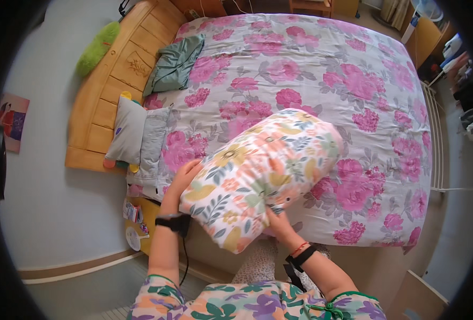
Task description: Tidying a bedroom by folding a quilt, arranging pillows, and organizing a desk area.
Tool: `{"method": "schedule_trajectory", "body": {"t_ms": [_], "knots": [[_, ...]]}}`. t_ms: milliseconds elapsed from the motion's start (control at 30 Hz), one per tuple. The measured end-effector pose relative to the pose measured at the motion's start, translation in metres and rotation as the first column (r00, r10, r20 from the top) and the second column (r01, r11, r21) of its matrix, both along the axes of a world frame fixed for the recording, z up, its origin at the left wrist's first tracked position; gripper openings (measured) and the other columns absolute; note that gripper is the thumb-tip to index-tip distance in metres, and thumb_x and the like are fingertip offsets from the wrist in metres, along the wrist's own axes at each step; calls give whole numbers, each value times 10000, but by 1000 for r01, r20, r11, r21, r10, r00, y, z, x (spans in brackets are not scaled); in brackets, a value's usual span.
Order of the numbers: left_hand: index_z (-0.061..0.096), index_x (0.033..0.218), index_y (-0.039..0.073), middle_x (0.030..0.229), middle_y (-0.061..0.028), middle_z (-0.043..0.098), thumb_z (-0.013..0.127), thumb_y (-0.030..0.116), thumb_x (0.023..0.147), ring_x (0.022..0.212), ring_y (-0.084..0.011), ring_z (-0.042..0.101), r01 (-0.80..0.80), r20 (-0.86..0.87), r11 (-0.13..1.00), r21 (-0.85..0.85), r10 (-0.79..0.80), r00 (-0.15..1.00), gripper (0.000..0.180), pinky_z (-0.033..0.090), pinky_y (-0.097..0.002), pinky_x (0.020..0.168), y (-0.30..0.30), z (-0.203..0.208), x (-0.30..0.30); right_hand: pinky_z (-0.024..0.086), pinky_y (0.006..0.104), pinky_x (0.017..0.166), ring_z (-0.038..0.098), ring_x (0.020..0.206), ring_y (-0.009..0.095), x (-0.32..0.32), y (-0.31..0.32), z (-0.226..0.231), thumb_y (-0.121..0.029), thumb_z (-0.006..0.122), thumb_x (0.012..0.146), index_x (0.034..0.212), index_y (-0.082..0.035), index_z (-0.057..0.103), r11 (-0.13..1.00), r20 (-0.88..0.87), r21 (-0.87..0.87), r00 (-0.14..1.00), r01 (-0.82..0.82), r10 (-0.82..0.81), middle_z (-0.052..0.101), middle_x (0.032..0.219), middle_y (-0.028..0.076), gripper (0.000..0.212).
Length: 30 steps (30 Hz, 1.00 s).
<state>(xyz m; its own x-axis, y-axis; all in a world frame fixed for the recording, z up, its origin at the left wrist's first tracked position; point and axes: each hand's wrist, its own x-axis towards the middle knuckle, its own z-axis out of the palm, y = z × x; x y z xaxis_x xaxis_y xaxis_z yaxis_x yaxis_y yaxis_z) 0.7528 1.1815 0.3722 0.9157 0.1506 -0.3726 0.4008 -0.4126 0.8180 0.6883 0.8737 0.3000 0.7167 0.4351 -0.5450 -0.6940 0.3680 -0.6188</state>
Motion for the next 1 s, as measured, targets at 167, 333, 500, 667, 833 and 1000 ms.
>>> {"method": "schedule_trajectory", "body": {"t_ms": [167, 333, 500, 667, 833, 1000], "knots": [[365, 1277, -1, 1211, -112, 478, 492, 161, 871, 1036, -156, 486, -560, -55, 765, -319, 575, 816, 455, 409, -278, 840, 58, -61, -82, 435, 276, 771, 503, 952, 129, -19, 40, -55, -332, 550, 847, 1192, -27, 468, 889, -207, -106, 885, -445, 418, 522, 1110, 23, 468], [169, 1354, 4, 1374, -214, 234, 601, 277, 798, 1277, -302, 233, -572, -152, 818, -65, 558, 816, 756, 211, -385, 1033, 64, -174, -211, 422, 256, 738, 496, 882, 102, 2, 68, -66, -320, 612, 807, 1155, -41, 428, 955, -248, -193, 953, -224, 174, 541, 1024, 30, 483], [116, 1357, -15, 1394, -255, 136, 665, 370, 742, 1297, -360, 167, -556, 83, 703, 444, 586, 806, 910, 213, -419, 1032, 1, -167, -219, 448, 320, 766, 528, 972, 165, 62, 8, -73, -293, 657, 779, 1171, -39, 400, 869, 68, -443, 975, 221, -214, 546, 1033, 75, 533], [317, 1281, -31, 1262, -178, 400, 670, 310, 762, 1141, -266, 415, -874, -294, 467, -136, 823, 486, 715, 347, -382, 935, 20, -149, -224, 478, 319, 717, 575, 884, 184, 129, 7, -70, -239, 648, 789, 1113, -29, 481, 923, -124, -234, 932, 305, -340, 564, 1011, 86, 421], [499, 1122, -18, 1046, -110, 574, 607, 134, 804, 902, -216, 580, -817, -272, 361, -449, 816, 510, 369, 474, -345, 762, 49, -58, -158, 449, 297, 776, 543, 935, 167, 204, 102, 8, -189, 627, 795, 1153, -24, 481, 907, 259, -278, 934, 315, -245, 555, 1062, 68, 420], [495, 1137, -4, 1013, -106, 590, 563, 127, 800, 866, -212, 596, -851, -143, 326, -413, 899, 414, 368, 484, -356, 767, 26, -72, -143, 428, 293, 810, 529, 957, 172, 245, 97, -12, -171, 624, 794, 1157, -12, 483, 897, 433, -285, 880, 338, -194, 554, 1063, 71, 421]]}}
